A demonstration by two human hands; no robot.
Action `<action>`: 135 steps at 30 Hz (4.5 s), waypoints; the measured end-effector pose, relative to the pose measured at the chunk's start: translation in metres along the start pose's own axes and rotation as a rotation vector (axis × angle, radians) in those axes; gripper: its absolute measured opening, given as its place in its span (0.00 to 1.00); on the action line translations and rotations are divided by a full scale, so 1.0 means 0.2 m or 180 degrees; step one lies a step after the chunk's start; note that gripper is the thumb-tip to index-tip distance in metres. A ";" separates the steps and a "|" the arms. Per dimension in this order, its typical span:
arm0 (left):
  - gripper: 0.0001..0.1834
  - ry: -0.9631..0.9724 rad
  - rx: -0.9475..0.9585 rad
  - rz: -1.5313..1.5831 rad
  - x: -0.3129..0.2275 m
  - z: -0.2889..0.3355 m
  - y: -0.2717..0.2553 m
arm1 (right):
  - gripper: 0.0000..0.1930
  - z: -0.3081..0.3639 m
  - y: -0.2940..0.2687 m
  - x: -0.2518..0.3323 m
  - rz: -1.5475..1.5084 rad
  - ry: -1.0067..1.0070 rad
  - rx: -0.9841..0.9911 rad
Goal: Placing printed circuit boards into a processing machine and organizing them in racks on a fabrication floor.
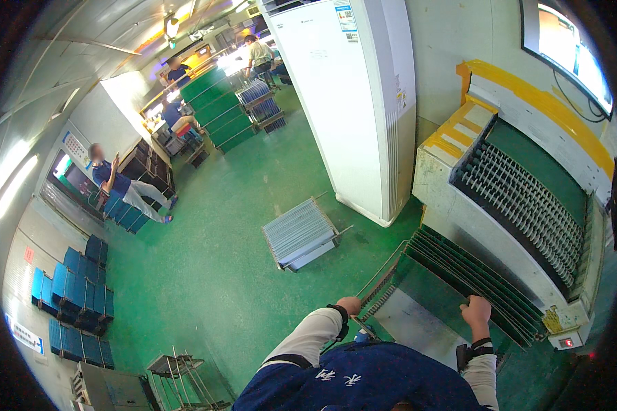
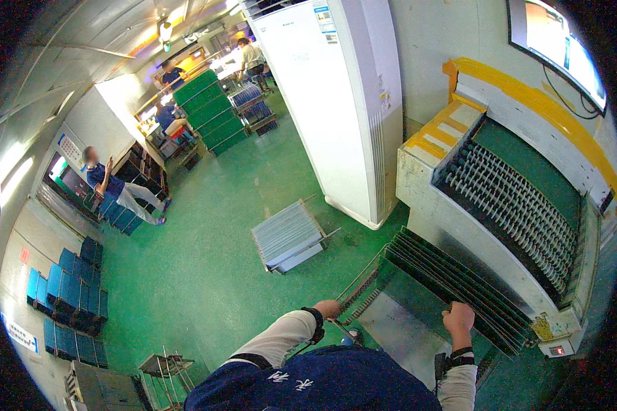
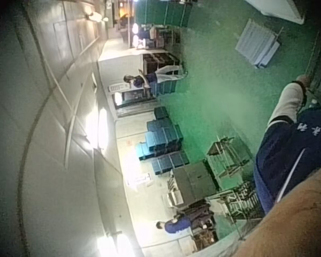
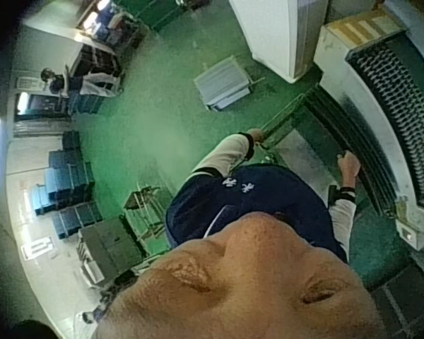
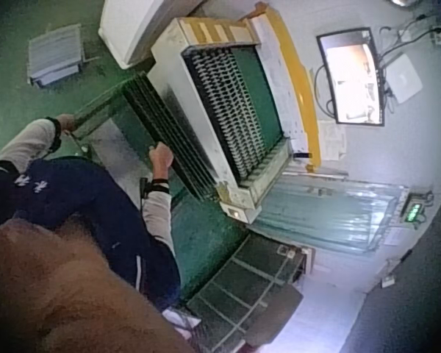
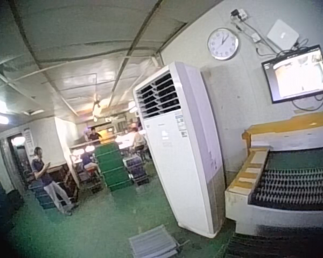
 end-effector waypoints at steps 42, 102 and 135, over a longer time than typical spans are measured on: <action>0.14 0.0244 -0.0294 0.0569 0.25 -0.18 0.22 | 0.18 0.51 -0.80 -0.13 -0.0470 -0.0957 -0.1056; 0.19 0.0226 0.0401 -0.0467 0.15 -0.14 0.12 | 0.19 -0.66 -0.32 -0.48 -0.6905 0.1196 0.0756; 0.17 0.0172 0.0219 -0.0198 0.23 -0.18 0.18 | 0.27 -0.83 -0.66 -0.45 -0.0770 -0.0015 -0.2335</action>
Point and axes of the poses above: each hand's wrist, its own z-axis away from the middle knuckle, its own y-axis out of the palm, x = y × z, the point moved 2 cm from there along -z, towards the middle knuckle, and after that the axes turned 8 degrees about y, right-handed, at the moved point
